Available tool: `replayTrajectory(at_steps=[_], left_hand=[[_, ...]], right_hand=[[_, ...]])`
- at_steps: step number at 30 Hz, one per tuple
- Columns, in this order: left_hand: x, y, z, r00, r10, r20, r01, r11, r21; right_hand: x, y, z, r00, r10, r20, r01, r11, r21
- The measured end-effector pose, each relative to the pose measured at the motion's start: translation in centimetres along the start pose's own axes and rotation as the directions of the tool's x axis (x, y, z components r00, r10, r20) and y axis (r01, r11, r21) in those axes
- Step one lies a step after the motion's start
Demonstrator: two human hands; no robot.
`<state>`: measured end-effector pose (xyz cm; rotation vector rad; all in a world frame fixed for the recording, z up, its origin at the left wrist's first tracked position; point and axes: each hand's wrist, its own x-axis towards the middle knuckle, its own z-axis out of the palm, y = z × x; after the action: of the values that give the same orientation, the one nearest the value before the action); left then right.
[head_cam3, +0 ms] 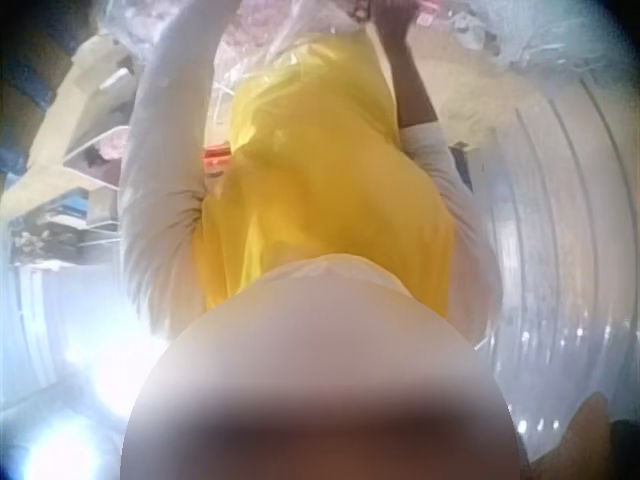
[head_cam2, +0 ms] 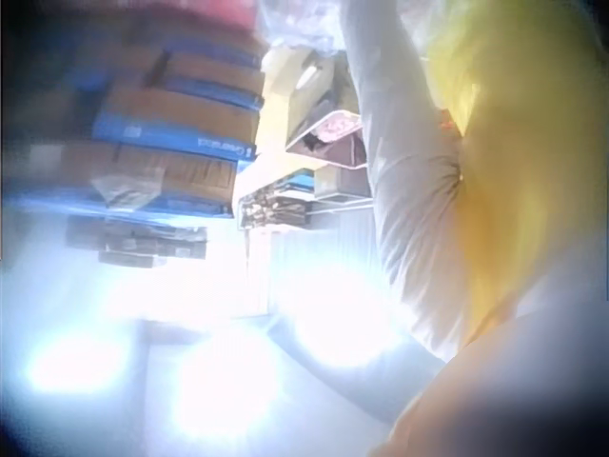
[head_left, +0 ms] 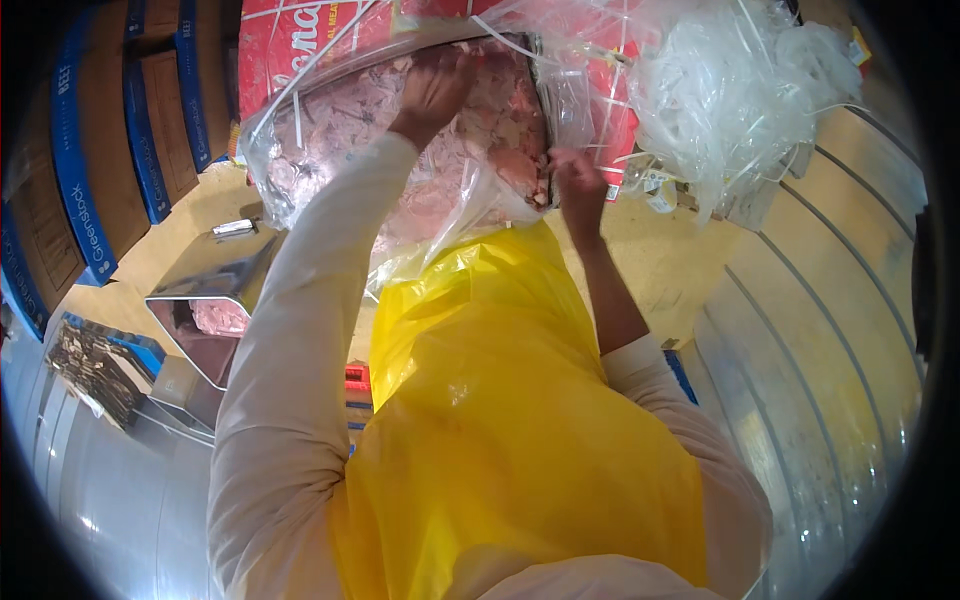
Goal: The person uses a red utility knife to cut open large plastic-wrapped packages of frozen meat. They remove the meat blocks from the packaging and place them into a metal tray on the counter. The person repeats this process for multiple packages, discarding the empty plastic wrapping.
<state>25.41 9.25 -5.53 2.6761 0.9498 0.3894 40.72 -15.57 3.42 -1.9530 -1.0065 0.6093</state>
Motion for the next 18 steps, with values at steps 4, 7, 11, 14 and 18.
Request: replayTrajectory(at_steps=[4, 7, 11, 14, 18], left_hand=[[3.5, 1.5, 0.5, 0.926, -0.084, 0.367, 0.052, 0.994, 0.097], [2.1, 0.1, 0.2, 0.936, 0.002, 0.351, -0.033, 0.996, 0.081], [-5.9, -3.8, -2.0, 0.940, 0.028, 0.339, -0.014, 0.999, -0.044], [-17.4, -8.8, -6.3, 0.926, -0.049, 0.375, 0.020, 0.997, 0.079], [-37.9, -16.9, -14.8, 0.869, -0.238, 0.433, 0.143, 0.960, 0.241]], right_hand=[[-5.1, 2.6, 1.8, 0.950, 0.177, 0.258, -0.210, 0.972, 0.109], [-3.2, 3.1, 2.5, 0.922, 0.238, 0.305, -0.229, 0.971, -0.066], [2.6, 1.3, 4.1, 0.955, -0.024, 0.295, 0.037, 0.999, -0.039], [5.7, 0.4, 6.6, 0.925, -0.174, 0.338, 0.232, 0.963, -0.138], [8.9, -1.1, 10.8, 0.772, -0.417, 0.481, 0.560, 0.804, -0.202]])
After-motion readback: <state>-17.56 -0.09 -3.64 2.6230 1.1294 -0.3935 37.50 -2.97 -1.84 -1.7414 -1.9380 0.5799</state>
